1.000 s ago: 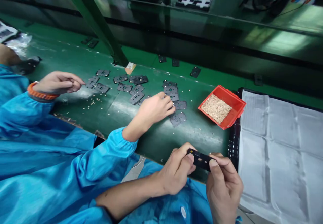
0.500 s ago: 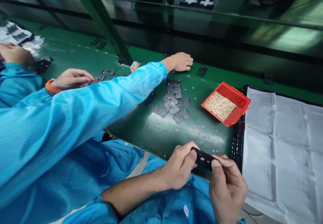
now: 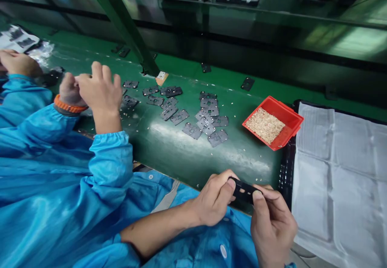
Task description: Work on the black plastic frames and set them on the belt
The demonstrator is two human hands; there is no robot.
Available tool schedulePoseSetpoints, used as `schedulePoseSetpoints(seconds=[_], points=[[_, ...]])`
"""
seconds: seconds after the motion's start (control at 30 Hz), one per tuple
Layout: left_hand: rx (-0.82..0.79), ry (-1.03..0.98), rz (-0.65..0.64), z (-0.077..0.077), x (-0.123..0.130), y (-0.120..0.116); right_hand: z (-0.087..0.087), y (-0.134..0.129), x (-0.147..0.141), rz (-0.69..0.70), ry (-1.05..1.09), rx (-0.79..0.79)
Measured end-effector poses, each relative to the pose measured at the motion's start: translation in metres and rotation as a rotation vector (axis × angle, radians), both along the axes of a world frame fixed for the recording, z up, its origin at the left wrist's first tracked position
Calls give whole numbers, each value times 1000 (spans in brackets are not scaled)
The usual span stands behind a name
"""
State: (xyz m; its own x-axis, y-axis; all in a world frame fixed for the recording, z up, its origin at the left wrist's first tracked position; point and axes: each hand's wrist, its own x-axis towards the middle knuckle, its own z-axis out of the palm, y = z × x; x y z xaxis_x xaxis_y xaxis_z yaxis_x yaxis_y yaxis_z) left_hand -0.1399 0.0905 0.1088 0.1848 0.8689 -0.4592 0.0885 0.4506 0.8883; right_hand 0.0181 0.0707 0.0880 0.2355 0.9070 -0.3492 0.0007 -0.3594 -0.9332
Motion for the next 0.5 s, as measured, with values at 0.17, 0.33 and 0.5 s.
schedulePoseSetpoints(seconds=[0.17, 0.33, 0.5], points=[[-90, -50, 108, -4, 6, -1, -1, -4, -2, 80, -71, 153], [-312, -165, 295, -6, 13, 2, -6, -8, 3, 192, -136, 330], [-312, -98, 307, -2, 11, -5, -4, 6, 7, 219, 38, -69]])
